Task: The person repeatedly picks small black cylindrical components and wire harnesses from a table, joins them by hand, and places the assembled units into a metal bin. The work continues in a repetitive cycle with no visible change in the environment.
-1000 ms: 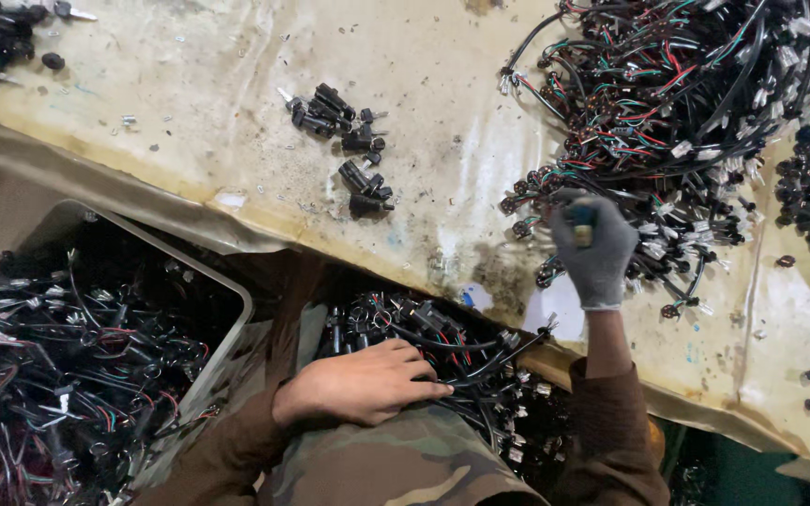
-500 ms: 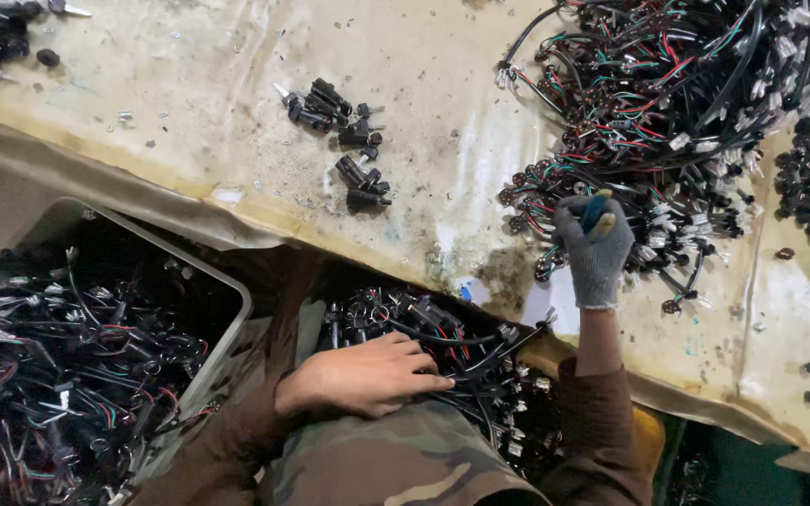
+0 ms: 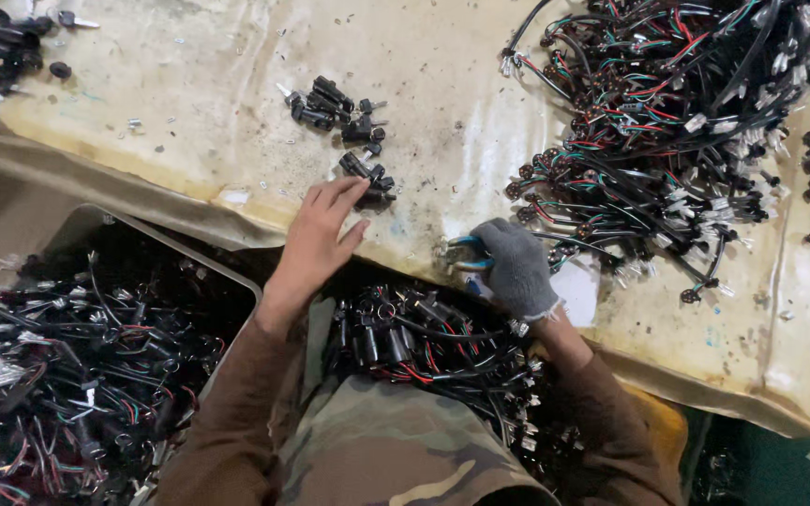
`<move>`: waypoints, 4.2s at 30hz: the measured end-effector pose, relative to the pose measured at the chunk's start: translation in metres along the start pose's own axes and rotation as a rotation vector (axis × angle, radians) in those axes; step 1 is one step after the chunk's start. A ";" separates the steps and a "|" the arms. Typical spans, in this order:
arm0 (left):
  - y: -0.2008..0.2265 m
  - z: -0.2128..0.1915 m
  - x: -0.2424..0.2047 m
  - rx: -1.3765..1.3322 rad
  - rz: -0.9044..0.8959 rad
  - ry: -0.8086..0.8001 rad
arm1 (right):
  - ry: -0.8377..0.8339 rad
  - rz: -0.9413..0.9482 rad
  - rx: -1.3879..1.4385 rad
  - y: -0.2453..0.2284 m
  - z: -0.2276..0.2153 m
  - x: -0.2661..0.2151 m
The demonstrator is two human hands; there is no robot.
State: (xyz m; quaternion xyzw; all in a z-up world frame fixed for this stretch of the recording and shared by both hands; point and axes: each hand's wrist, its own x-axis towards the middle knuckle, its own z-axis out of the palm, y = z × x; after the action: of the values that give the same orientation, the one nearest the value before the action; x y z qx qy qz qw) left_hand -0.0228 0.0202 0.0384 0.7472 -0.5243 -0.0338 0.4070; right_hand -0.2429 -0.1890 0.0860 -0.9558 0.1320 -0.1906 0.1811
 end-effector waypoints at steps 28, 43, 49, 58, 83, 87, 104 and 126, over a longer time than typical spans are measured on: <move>0.071 0.048 -0.016 -1.071 -0.085 -0.293 | 0.159 0.089 0.306 -0.024 -0.022 -0.014; 0.085 0.029 0.000 -0.483 0.213 -0.311 | -0.038 0.264 0.801 -0.062 -0.021 -0.019; 0.114 0.032 -0.024 -0.396 0.205 -0.244 | 0.137 0.171 1.580 -0.082 -0.048 -0.049; 0.148 0.048 -0.061 -0.524 0.216 -0.292 | 0.181 0.171 1.928 -0.085 -0.032 -0.082; 0.115 -0.059 -0.016 -0.605 0.780 -0.865 | 0.184 0.370 -0.229 0.064 -0.004 0.000; 0.117 -0.014 -0.038 -0.083 0.697 -0.839 | 0.199 0.225 -0.201 0.086 0.030 -0.011; -0.072 0.010 0.059 0.380 -0.058 -0.109 | 0.027 0.155 0.324 0.014 -0.023 -0.011; 0.057 0.069 -0.011 -1.805 -0.390 -0.167 | -0.051 0.327 -0.153 0.015 0.020 -0.002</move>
State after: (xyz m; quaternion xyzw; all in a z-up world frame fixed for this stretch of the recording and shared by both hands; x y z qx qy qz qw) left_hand -0.1035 -0.0177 0.0246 0.2174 -0.1920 -0.5510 0.7825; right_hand -0.2395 -0.1962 0.0623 -0.9370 0.2953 -0.1235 0.1398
